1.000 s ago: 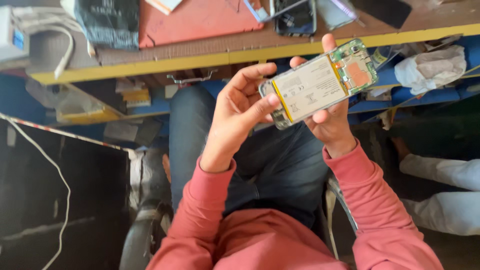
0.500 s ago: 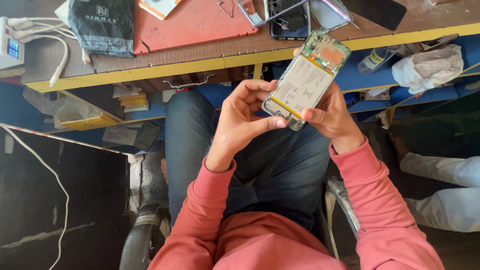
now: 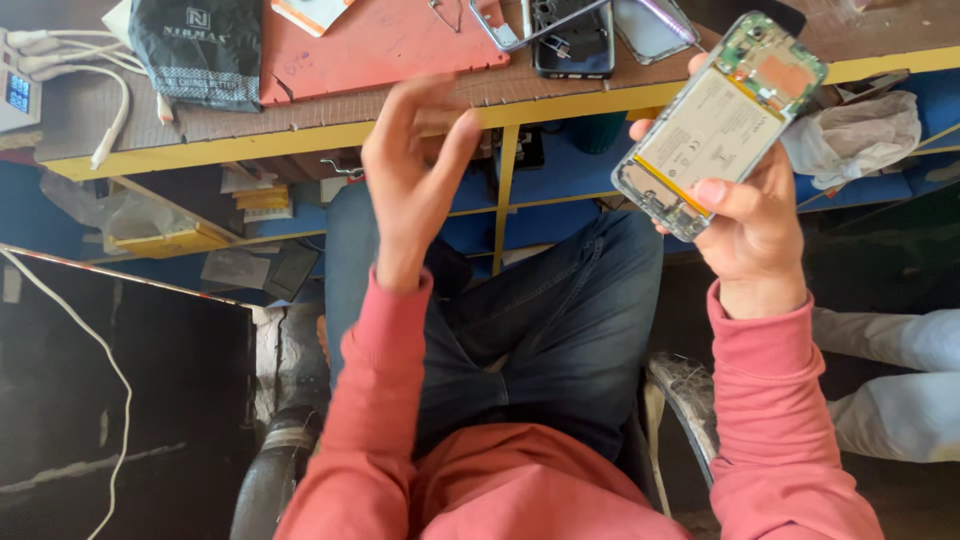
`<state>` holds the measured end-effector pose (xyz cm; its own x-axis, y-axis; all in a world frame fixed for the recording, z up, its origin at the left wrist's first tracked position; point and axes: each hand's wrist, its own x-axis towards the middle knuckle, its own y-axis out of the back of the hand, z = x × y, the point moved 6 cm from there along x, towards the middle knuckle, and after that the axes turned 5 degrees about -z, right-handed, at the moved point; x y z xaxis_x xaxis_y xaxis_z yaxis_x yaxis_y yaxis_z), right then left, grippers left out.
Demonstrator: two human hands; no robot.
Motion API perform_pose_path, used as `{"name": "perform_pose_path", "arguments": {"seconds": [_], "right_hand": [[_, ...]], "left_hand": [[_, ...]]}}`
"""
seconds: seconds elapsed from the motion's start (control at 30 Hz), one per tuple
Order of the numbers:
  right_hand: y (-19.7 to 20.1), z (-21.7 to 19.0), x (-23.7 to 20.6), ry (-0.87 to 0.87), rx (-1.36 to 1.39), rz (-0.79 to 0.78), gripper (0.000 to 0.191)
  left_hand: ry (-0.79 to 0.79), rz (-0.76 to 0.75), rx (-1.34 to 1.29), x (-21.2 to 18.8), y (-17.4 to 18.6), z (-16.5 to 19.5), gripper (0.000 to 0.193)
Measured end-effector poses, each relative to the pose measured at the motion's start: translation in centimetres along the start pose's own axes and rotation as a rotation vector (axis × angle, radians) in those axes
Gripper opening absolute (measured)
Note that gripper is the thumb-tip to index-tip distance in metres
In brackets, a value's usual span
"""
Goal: The person disassembles a smartphone, removes the back cover, and uses a plastic tool to pry out a small component near the charging port. They then open a new replacement part package and prepare to install it.
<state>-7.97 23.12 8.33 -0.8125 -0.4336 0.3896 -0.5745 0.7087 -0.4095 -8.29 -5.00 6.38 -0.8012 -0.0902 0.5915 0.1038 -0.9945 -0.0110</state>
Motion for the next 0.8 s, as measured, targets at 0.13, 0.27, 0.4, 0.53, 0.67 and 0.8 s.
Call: {"name": "perform_pose_path", "arguments": {"seconds": [0.13, 0.27, 0.4, 0.53, 0.67, 0.8], "right_hand": [[0.0, 0.6, -0.3, -0.014, -0.012, 0.037, 0.079], [-0.6, 0.6, 0.0, -0.008, -0.003, 0.001, 0.078], [-0.8, 1.1, 0.1, -0.028, 0.016, -0.015, 0.077], [-0.8, 1.2, 0.0, -0.032, 0.01, -0.023, 0.08], [-1.0, 1.1, 0.2, -0.046, -0.006, -0.02, 0.081], [-1.2, 1.3, 0.4, -0.061, -0.009, -0.024, 0.083]], "left_hand": [[-0.464, -0.077, 0.654, 5.4, -1.8, 0.7, 0.049], [-0.395, -0.326, 0.807, 10.5, -2.5, -2.8, 0.053], [-0.286, -0.423, 0.843, 11.8, -2.2, -5.8, 0.045], [-0.47, -0.198, 0.812, 10.9, -2.2, -4.4, 0.053], [-0.475, -0.091, 0.917, 10.7, -5.0, -3.0, 0.064], [-0.597, -0.005, 0.879, 10.5, -6.4, -2.4, 0.054]]}}
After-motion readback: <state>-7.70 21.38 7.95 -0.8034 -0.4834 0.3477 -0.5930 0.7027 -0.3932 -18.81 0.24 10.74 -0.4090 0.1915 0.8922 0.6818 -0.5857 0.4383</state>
